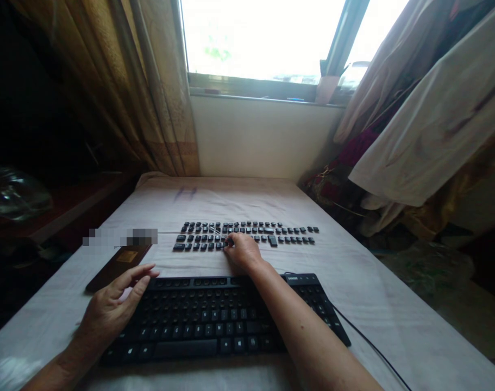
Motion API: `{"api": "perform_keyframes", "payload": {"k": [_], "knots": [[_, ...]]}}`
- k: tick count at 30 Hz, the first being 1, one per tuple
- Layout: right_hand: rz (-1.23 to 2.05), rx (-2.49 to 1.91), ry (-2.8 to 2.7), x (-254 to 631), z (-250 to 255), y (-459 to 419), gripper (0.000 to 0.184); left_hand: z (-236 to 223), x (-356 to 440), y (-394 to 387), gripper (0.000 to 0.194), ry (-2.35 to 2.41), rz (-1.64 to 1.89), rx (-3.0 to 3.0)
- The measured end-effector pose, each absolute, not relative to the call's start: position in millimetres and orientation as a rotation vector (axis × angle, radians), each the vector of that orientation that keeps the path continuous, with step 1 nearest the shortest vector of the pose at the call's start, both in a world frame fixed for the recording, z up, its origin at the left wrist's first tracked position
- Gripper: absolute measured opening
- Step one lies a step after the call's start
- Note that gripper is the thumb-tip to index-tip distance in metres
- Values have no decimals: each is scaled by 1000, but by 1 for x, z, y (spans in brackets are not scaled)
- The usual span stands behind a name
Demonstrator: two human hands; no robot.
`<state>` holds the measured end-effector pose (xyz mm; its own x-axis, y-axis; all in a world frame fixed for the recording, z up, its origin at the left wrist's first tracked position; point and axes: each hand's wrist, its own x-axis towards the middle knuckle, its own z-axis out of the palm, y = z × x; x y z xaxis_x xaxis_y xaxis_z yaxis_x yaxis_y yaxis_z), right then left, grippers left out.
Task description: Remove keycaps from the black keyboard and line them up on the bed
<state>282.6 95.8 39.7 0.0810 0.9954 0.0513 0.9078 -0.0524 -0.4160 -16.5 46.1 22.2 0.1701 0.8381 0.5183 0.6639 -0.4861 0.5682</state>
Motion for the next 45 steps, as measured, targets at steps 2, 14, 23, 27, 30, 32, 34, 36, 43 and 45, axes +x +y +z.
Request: {"api": "perform_keyframes", "payload": {"k": [2, 14, 23, 27, 30, 32, 34, 36, 43, 45], "knots": [[361, -2038, -1896, 282, 40, 95, 19, 21, -17, 47, 34, 1472, 1222, 2217], [375, -2021, -1946, 281, 41, 94, 20, 23, -17, 46, 32, 1461, 1213, 2220], [363, -2062, -1935, 288, 41, 97, 20, 23, -15, 47, 30, 1429, 1225, 2236], [358, -2064, -1949, 289, 38, 99, 22, 23, -15, 47, 31, 1443, 1228, 2234], [353, -2057, -1957, 290, 36, 100, 22, 24, -15, 46, 31, 1449, 1212, 2225], [355, -2050, -1963, 290, 35, 100, 21, 24, -15, 46, 31, 1455, 1199, 2217], [361, -2047, -1963, 289, 35, 100, 21, 23, -16, 47, 31, 1466, 1198, 2213], [368, -2048, -1954, 289, 35, 100, 21, 23, -16, 47, 31, 1472, 1192, 2215], [401, -2003, -1838, 291, 40, 95, 33, 23, -17, 46, 32, 1473, 1185, 2221], [421, -1960, -1785, 296, 45, 93, 29, 23, -17, 46, 33, 1476, 1174, 2226]]}}
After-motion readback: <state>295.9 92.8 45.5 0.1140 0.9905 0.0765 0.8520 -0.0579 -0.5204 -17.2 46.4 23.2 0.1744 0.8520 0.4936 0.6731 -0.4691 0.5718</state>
